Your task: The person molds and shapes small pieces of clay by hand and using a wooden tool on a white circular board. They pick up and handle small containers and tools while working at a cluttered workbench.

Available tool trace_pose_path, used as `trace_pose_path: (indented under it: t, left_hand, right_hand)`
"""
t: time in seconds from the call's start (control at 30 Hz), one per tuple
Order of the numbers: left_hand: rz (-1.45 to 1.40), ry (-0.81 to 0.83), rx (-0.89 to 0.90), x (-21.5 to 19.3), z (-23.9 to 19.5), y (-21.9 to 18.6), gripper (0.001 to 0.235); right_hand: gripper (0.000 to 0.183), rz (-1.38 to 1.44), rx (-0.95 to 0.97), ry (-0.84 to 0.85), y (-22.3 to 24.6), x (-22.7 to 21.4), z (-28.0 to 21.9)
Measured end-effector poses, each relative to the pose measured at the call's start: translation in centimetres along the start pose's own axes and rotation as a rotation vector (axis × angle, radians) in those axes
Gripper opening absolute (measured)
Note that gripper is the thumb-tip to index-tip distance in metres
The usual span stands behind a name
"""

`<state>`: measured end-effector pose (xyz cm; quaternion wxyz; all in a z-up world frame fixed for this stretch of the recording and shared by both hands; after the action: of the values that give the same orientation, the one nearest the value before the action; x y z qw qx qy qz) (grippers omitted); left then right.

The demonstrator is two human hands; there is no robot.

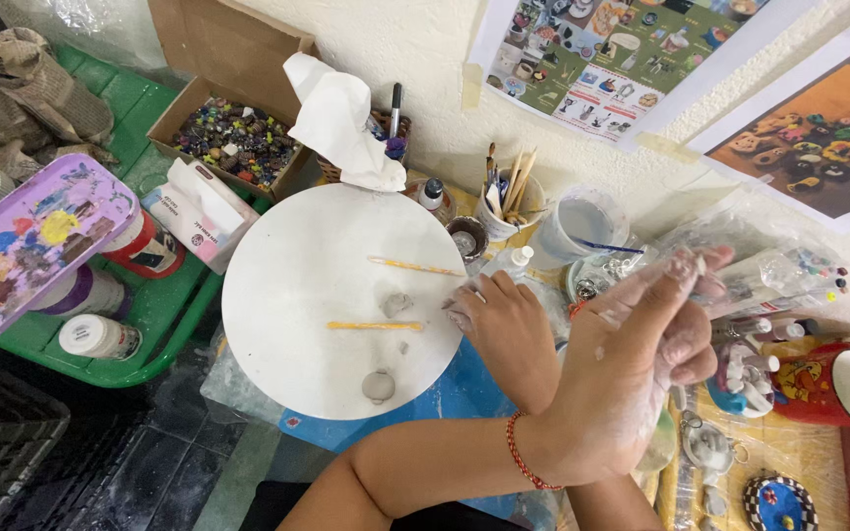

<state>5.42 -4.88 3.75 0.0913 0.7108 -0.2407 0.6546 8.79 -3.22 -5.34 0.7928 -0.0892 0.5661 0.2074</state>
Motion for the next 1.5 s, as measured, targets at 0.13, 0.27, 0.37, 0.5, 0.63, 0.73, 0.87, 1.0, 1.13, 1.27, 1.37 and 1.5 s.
trace_pose_path:
  t: [0.13,0.27,0.37,0.5,0.63,0.73,0.87,1.0,1.13,1.27,1.37,1.5]
  left_hand:
    - [-0.032,0.019,0.045,0.0,0.4,-0.8,0.042]
    - [-0.086,-0.127,-0.009,-1.1,3.0,-3.4,0.041]
    - [-0.111,0.007,0.334,-1.6,3.8,-8.0,0.043]
    - [-0.076,-0.067,0.439,-2.2,3.9,-9.6,0.044]
    - [0.034,-0.014,0.471,-2.1,4.0,-8.5,0.041]
    - [0.177,0.059,0.432,-1.5,3.6,-6.9,0.032]
    - [0.469,0.201,0.401,-0.1,2.7,-5.0,0.024]
    - [0.549,0.264,0.353,1.0,2.1,-3.1,0.016]
    - [0.678,0.264,0.369,1.5,1.6,-2.5,0.013]
    - [0.799,0.294,0.493,2.2,1.2,-2.2,0.011]
    - [0.895,0.327,0.609,2.6,0.9,-2.2,0.012]
    - [0.950,0.281,0.605,2.6,1.0,-1.9,0.014]
  right_hand:
    - [0.016,0.047,0.009,0.045,-0.5,1.2,-0.2]
    - [0.019,0.164,0.087,0.051,-1.4,2.7,-0.5]
    - [0.030,0.465,0.191,-0.085,-2.8,1.0,-1.7]
    - [0.026,0.284,0.230,-0.094,-4.5,-3.7,-0.1]
    - [0.018,0.218,0.368,-0.523,-4.5,-12.9,-1.0]
    - [0.015,0.435,0.441,-0.806,-4.1,-15.5,-3.1]
    - [0.010,0.815,0.338,-1.031,-4.3,-15.6,-5.7]
    - [0.010,0.880,0.342,-1.142,-5.2,-15.5,-7.5]
    - [0.011,0.926,0.318,-1.159,-5.9,-15.6,-8.1]
    - [0.012,0.945,0.332,-1.183,-6.2,-15.4,-8.4]
    - [0.012,0.924,0.361,-1.222,-6.5,-15.2,-8.4]
    - [0.012,0.896,0.369,-1.235,-6.6,-15.4,-8.5]
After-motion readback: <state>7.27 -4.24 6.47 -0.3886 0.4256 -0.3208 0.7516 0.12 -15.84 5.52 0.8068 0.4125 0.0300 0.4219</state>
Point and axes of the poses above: each hand's wrist, its own z-axis towards the middle knuckle, its own x-axis out of the palm, y = z × x, the point moved 4 cm from there along z, towards the middle knuckle, and after that the axes turned 9 degrees about -y, right-handed, at the moved point
